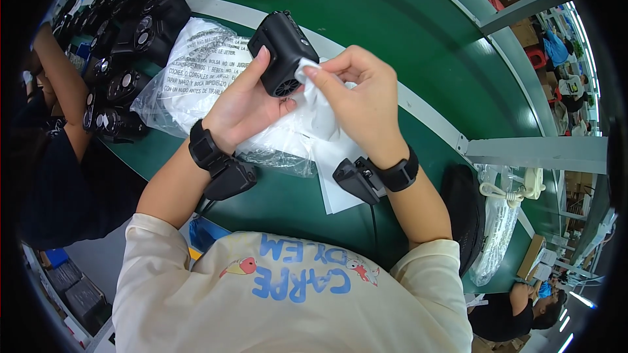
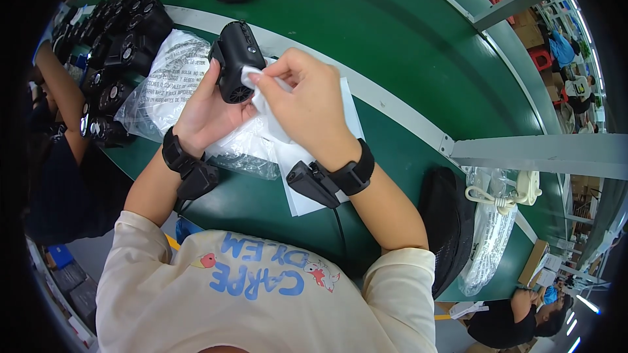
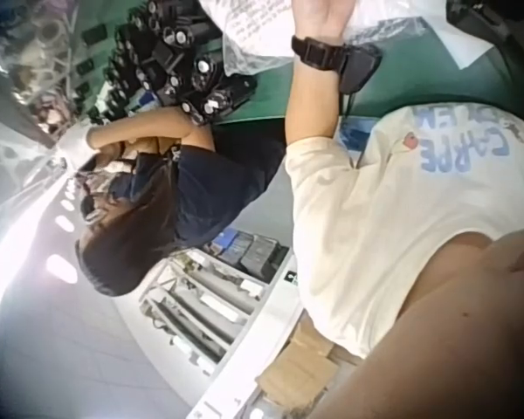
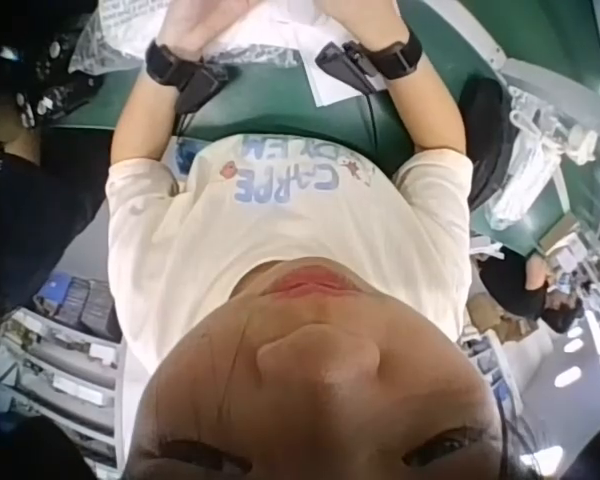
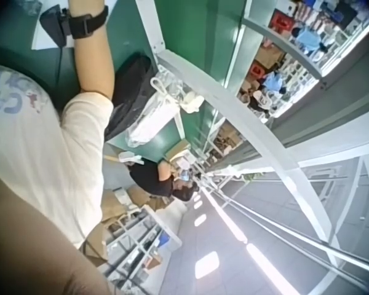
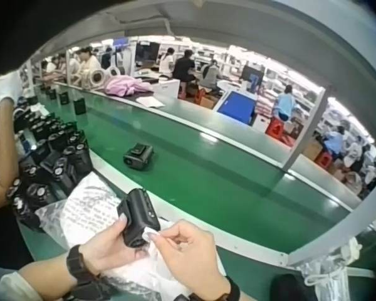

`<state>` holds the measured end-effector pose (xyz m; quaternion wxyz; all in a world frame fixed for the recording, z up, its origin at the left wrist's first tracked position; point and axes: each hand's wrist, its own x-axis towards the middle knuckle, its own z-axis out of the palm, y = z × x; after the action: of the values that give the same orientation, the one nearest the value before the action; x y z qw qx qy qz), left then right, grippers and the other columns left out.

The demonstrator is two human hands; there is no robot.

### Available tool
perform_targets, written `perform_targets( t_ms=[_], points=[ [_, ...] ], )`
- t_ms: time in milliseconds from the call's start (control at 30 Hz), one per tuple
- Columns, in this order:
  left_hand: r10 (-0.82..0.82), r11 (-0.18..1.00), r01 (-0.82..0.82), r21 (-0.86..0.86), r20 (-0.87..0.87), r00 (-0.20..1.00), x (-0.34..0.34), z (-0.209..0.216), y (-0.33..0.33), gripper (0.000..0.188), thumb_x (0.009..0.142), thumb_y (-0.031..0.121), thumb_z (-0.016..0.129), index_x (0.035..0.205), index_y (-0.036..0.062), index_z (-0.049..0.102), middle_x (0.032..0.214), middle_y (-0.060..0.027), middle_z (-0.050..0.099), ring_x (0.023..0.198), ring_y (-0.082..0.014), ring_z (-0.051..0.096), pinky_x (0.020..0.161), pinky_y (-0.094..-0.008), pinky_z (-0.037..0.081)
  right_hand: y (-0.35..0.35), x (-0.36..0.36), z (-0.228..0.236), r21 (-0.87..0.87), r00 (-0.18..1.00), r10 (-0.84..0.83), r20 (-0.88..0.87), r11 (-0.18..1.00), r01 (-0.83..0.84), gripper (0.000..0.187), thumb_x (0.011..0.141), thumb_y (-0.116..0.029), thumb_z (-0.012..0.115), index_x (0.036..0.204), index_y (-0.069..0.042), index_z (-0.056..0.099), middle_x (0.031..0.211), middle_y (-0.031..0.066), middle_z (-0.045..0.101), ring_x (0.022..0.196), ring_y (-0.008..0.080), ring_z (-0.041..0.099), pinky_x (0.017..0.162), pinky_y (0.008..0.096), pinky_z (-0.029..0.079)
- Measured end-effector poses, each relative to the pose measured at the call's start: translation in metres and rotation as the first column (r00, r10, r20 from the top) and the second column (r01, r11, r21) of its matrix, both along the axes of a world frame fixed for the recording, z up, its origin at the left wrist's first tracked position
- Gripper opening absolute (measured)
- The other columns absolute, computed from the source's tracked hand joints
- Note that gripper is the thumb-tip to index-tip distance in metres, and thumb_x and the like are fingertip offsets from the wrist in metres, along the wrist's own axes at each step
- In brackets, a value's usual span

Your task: Cleaning and inspecting handheld electronic devices at a production station.

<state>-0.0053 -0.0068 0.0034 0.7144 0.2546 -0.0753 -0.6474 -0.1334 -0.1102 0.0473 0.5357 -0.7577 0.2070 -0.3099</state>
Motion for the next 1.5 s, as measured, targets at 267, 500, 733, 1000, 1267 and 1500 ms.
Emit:
perform_targets(
  t_ms=[267,500,733,1000,1267,1500],
  points=[
    [-0.060,0.991,0.070,-0.115,0.093,0.994,0.004,-0.007,0.004,0.039,0.088,0.037,0.048,0.118,0.0139,0.044,0.111,-0.0022,0.052,0.098,-0.0128,0.048,0.078,-0.0301,0.040,-0.002,-0.003,0.014,-0.057,0.998,-0.064,-0.023,0.996,0.063,0.013,0.073,-0.006,0.068,0.071,0.001,0.057,0.063,0.0027,0.059,0.060,0.0054,0.054,0.055,0.0181,0.040],
    [0.043,0.999,-0.037,-0.038,0.147,0.988,-0.005,-0.004,0.005,0.040,0.085,0.030,0.056,0.118,0.0123,0.043,0.112,-0.0023,0.051,0.100,-0.0126,0.049,0.083,-0.0326,0.041,0.004,-0.001,0.002,-0.221,0.993,-0.076,0.086,0.971,0.094,0.013,0.072,-0.006,0.067,0.070,0.001,0.056,0.062,0.0039,0.058,0.056,0.0058,0.053,0.051,0.0193,0.040],
    [0.062,0.997,-0.051,-0.065,0.180,0.982,-0.008,-0.002,0.000,0.042,0.085,0.031,0.054,0.119,0.0106,0.042,0.114,-0.0033,0.050,0.104,-0.0147,0.048,0.089,-0.0356,0.040,0.018,0.002,-0.016,-0.555,0.997,-0.039,0.063,0.829,0.067,0.011,0.071,-0.004,0.067,0.069,-0.002,0.057,0.061,0.0052,0.058,0.051,0.0108,0.054,0.049,0.0219,0.039],
    [0.046,0.996,-0.031,-0.085,0.178,0.983,-0.002,-0.003,0.001,0.045,0.086,0.032,0.053,0.122,0.0091,0.040,0.116,-0.0045,0.050,0.106,-0.0168,0.048,0.091,-0.0344,0.038,0.008,0.006,-0.002,-0.611,0.998,-0.020,0.054,0.790,0.049,0.011,0.071,-0.004,0.067,0.068,-0.003,0.056,0.061,0.0055,0.057,0.051,0.0120,0.054,0.048,0.0234,0.040],
    [0.153,0.981,-0.119,-0.154,0.234,0.960,0.000,0.015,0.009,0.043,0.081,0.019,0.061,0.118,0.0056,0.043,0.109,-0.0047,0.054,0.101,-0.0141,0.051,0.087,-0.0305,0.040,-0.049,0.011,-0.040,0.416,0.982,-0.060,0.180,0.909,-0.021,0.010,0.079,-0.004,0.062,0.075,-0.002,0.053,0.068,0.0031,0.059,0.059,0.0065,0.054,0.055,0.0182,0.042],
    [0.287,0.939,-0.298,-0.170,0.866,0.410,0.035,0.089,0.013,0.052,0.068,0.000,0.067,0.115,0.0012,0.044,0.101,-0.0054,0.057,0.093,-0.0125,0.054,0.085,-0.0281,0.041,-0.053,0.014,-0.062,0.367,0.989,-0.074,0.129,0.930,0.021,0.009,0.078,-0.002,0.061,0.075,-0.002,0.053,0.065,0.0023,0.059,0.057,0.0050,0.052,0.053,0.0169,0.039]
  ],
)
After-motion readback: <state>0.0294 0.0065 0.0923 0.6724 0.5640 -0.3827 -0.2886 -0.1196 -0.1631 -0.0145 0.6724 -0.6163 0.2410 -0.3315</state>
